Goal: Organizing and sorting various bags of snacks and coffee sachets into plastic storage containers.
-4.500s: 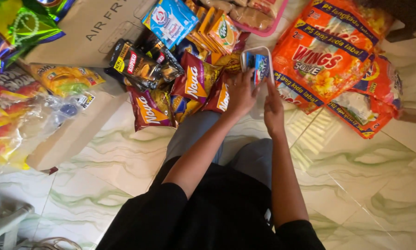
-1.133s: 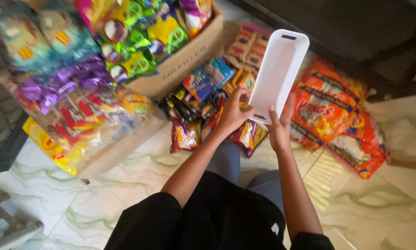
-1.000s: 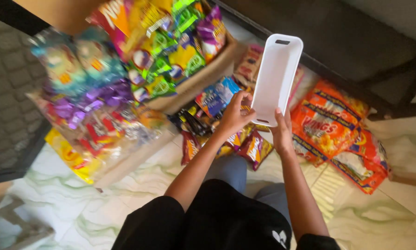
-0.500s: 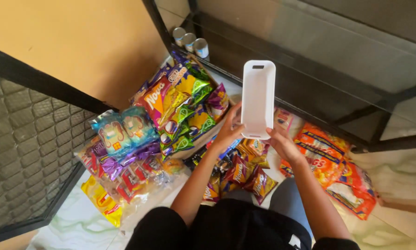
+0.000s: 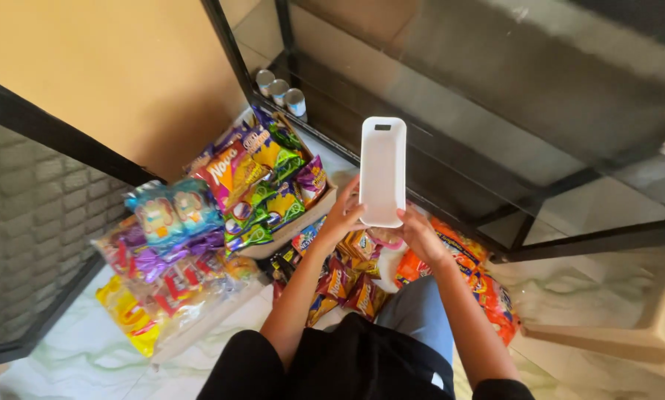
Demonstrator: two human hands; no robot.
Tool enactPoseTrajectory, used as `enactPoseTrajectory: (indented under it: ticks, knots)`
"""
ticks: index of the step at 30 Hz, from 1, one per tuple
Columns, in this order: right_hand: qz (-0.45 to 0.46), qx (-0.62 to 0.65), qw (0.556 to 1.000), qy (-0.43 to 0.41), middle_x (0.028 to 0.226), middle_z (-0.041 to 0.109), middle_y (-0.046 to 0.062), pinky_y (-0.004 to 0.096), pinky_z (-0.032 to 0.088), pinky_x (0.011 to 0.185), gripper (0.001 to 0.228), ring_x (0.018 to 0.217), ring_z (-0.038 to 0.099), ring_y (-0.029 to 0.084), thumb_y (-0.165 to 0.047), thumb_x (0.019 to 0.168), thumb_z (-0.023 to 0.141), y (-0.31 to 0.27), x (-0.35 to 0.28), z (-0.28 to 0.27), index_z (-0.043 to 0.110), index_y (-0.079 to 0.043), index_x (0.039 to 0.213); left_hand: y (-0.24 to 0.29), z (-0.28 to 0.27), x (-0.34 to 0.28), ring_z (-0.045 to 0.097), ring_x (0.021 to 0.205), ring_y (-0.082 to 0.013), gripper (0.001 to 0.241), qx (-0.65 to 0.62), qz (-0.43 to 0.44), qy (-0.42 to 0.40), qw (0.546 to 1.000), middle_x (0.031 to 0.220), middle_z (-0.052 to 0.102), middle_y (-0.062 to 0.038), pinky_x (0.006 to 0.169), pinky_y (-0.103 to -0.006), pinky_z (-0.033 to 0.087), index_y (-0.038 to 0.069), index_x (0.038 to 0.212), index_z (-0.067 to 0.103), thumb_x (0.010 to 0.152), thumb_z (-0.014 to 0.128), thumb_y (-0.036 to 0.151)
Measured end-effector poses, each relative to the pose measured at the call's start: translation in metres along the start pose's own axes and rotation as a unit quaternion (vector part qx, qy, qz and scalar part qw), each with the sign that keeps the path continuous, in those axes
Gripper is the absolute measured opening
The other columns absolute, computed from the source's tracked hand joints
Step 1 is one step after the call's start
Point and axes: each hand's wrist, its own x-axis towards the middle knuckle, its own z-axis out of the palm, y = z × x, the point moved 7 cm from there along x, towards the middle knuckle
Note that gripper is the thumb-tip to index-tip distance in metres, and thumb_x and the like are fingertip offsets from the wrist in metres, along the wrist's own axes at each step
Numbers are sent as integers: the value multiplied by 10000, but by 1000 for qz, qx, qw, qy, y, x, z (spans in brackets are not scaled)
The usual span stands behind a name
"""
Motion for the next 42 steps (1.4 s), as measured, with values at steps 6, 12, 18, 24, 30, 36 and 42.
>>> enactPoseTrajectory:
  ticks: [6, 12, 18, 24, 30, 36, 42]
  knots:
    - [19, -34, 995, 93, 1533, 450, 80, 524, 473, 1063, 775, 1209, 607, 300, -337, 873, 674, -120, -54, 75, 250, -284, 1520, 93, 28, -31, 692, 1045, -256, 804, 16, 11, 25, 999, 1278, 619, -186, 780, -429, 634, 257, 1672, 214, 985, 631, 265]
    - [-293, -607, 727, 134, 1558, 402, 144, 529, 389, 1107, 713, 1370, 396, 429, -223, 722, 860, -350, -164, 180, 595, -133, 1377, 248, 116, -36, 689, 875, -168, 800, 140, 166, 3, 976, 1319, 648, -155, 716, -293, 593, 208, 1656, 257, 992, 694, 301]
    - [-339, -695, 597, 214, 1443, 571, 88, 515, 418, 1115, 321, 1366, 450, 406, -86, 781, 802, -483, -238, 171, 787, -180, 1088, 340, 273, 8, 688, 878, -167, 795, 97, 112, -101, 984, 1360, 596, -158, 680, -315, 618, 200, 1649, 251, 983, 660, 347]
    - [-382, -643, 565, 348, 1337, 696, 91, 468, 493, 1088, 194, 1331, 577, 389, 37, 947, 705, -573, -288, 95, 769, -73, 1093, 360, 418, 80, 655, 1057, -237, 711, -28, 93, -215, 972, 1455, 529, -154, 790, -358, 645, 161, 1686, 261, 1072, 448, 467]
    - [-394, -632, 547, 382, 1404, 671, 126, 476, 511, 1083, 162, 1404, 555, 411, 75, 962, 669, -609, -277, -12, 751, -36, 1047, 316, 477, 126, 386, 1491, -429, 756, 336, 371, -88, 862, 1634, 309, -204, 1186, -522, 415, 208, 1642, 239, 1004, 643, 208]
    - [-393, -624, 570, 363, 1364, 673, 148, 464, 514, 1049, 114, 1370, 567, 414, 17, 960, 705, -614, -234, -70, 754, -42, 1043, 299, 487, 128, 374, 1440, -444, 1077, 470, 341, -71, 811, 1702, 123, -171, 1156, -584, 279, 142, 1632, -2, 862, 749, 202]
    - [-276, -672, 578, 372, 1552, 423, 128, 560, 365, 1195, 217, 1431, 340, 439, -147, 892, 765, -583, -196, -114, 805, -176, 1103, 282, 489, 137, 468, 1266, -437, 1121, 539, 337, -28, 771, 1726, 96, -82, 1118, -526, 322, 121, 1638, -36, 865, 755, 308]
